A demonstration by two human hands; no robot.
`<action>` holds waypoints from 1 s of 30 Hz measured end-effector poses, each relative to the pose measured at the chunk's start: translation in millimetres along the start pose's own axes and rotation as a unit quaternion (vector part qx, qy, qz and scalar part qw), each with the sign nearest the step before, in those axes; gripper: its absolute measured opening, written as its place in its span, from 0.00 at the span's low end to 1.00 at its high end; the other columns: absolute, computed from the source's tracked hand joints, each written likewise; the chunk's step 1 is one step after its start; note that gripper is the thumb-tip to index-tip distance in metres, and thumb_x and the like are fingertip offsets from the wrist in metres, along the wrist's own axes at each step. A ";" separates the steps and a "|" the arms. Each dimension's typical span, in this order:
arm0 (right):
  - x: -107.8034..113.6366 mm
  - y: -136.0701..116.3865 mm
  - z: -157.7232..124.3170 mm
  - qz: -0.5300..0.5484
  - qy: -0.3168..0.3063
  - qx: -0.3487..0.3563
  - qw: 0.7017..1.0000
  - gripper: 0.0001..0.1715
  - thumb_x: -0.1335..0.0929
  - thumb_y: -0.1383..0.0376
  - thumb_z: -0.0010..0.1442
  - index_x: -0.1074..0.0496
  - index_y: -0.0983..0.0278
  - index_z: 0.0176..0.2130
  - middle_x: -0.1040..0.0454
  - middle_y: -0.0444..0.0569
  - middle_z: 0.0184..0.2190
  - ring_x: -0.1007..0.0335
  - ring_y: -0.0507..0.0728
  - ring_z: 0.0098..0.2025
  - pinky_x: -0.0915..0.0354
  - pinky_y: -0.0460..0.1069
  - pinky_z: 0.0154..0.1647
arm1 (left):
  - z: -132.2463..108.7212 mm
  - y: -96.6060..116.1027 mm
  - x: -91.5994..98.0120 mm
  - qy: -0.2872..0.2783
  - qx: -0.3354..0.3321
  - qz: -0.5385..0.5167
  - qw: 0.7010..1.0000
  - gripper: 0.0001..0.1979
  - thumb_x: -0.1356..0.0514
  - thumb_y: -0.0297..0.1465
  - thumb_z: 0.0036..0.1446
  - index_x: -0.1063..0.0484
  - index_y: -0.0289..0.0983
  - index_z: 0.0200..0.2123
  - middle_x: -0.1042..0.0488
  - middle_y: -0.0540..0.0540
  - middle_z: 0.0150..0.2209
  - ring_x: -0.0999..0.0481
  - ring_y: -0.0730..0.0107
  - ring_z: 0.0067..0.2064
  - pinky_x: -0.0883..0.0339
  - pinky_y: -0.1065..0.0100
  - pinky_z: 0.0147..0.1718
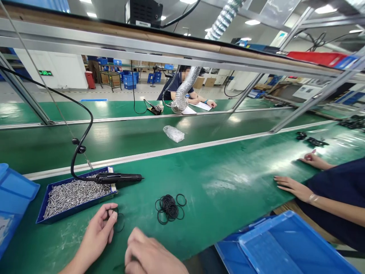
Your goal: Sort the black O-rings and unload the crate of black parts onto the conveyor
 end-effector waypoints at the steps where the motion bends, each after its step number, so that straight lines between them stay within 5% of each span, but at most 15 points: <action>1: -4.4 -6.3 -1.3 0.044 -0.007 0.002 0.999 0.16 0.29 0.76 0.65 0.35 0.57 0.39 0.31 0.38 0.44 0.28 0.51 0.45 0.34 0.45 0.47 | -1.3 4.8 0.6 -0.004 -0.023 0.036 0.999 0.31 0.43 0.59 0.63 0.34 0.39 0.54 0.34 0.54 0.35 0.31 0.80 0.24 0.36 0.74 0.24; 3: -6.0 -4.8 2.9 0.046 0.032 -0.018 0.998 0.13 0.31 0.75 0.68 0.36 0.58 0.40 0.31 0.40 0.45 0.28 0.53 0.46 0.35 0.47 0.46 | -4.9 8.6 -6.5 -0.046 -0.034 0.069 0.996 0.28 0.43 0.56 0.65 0.32 0.39 0.54 0.33 0.52 0.37 0.29 0.80 0.28 0.34 0.74 0.29; 6: -6.7 9.3 17.5 -0.021 0.121 -0.051 0.991 0.07 0.38 0.72 0.72 0.38 0.59 0.43 0.32 0.47 0.45 0.28 0.58 0.44 0.36 0.52 0.43 | -11.5 4.0 -22.4 -0.117 0.018 0.027 0.993 0.34 0.46 0.60 0.64 0.36 0.36 0.55 0.32 0.53 0.33 0.36 0.81 0.20 0.43 0.73 0.19; 12: -7.8 13.9 29.1 -0.009 0.205 -0.029 0.978 0.08 0.41 0.71 0.70 0.36 0.60 0.44 0.29 0.48 0.43 0.28 0.58 0.40 0.37 0.52 0.38 | -16.3 -0.8 -34.7 -0.167 0.048 0.037 0.984 0.41 0.37 0.62 0.56 0.36 0.36 0.58 0.29 0.49 0.39 0.38 0.83 0.21 0.46 0.75 0.16; 16: 43.0 50.1 -3.6 0.007 0.268 -0.038 0.963 0.09 0.38 0.64 0.74 0.29 0.57 0.48 0.28 0.47 0.45 0.26 0.57 0.44 0.33 0.51 0.45 | -11.7 -10.1 -27.6 -0.143 0.062 0.034 0.987 0.42 0.39 0.64 0.55 0.36 0.35 0.56 0.32 0.54 0.31 0.40 0.81 0.19 0.46 0.74 0.16; 18: 86.0 90.9 -35.7 -0.096 0.329 -0.123 0.931 0.14 0.41 0.63 0.75 0.27 0.58 0.48 0.29 0.51 0.48 0.27 0.58 0.40 0.33 0.52 0.41 | -9.1 -9.5 -23.2 -0.125 0.058 0.032 0.990 0.41 0.38 0.64 0.54 0.35 0.36 0.56 0.33 0.55 0.32 0.39 0.82 0.19 0.43 0.73 0.17; 21: 121.8 152.3 -67.3 -0.204 0.275 -0.243 0.908 0.18 0.40 0.64 0.72 0.26 0.57 0.54 0.36 0.55 0.54 0.30 0.57 0.34 0.35 0.53 0.34 | -8.0 -5.3 -25.0 -0.135 0.054 0.012 0.989 0.40 0.37 0.62 0.55 0.37 0.37 0.56 0.32 0.54 0.35 0.36 0.83 0.19 0.43 0.74 0.17; 25: 126.9 180.2 -71.7 -0.153 0.236 -0.234 0.931 0.16 0.43 0.60 0.71 0.29 0.61 0.43 0.39 0.55 0.51 0.32 0.58 0.35 0.33 0.56 0.37 | -9.4 -7.9 -32.9 -0.163 0.062 -0.025 0.984 0.40 0.36 0.60 0.56 0.41 0.38 0.57 0.30 0.52 0.37 0.34 0.81 0.18 0.45 0.74 0.15; 30: 116.8 169.6 -66.5 0.036 0.349 -0.157 0.923 0.21 0.41 0.49 0.73 0.33 0.61 0.38 0.31 0.51 0.39 0.31 0.59 0.39 0.32 0.55 0.44 | -7.3 -19.5 -35.2 -0.158 0.050 -0.065 0.984 0.37 0.36 0.57 0.58 0.42 0.39 0.57 0.30 0.53 0.35 0.33 0.81 0.18 0.43 0.75 0.14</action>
Point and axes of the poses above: each hand's wrist, its own z-axis towards the middle knuckle, its own x-axis out of the back of the hand, y = z × x, the point moved 9 cm from there along z, towards the middle knuckle
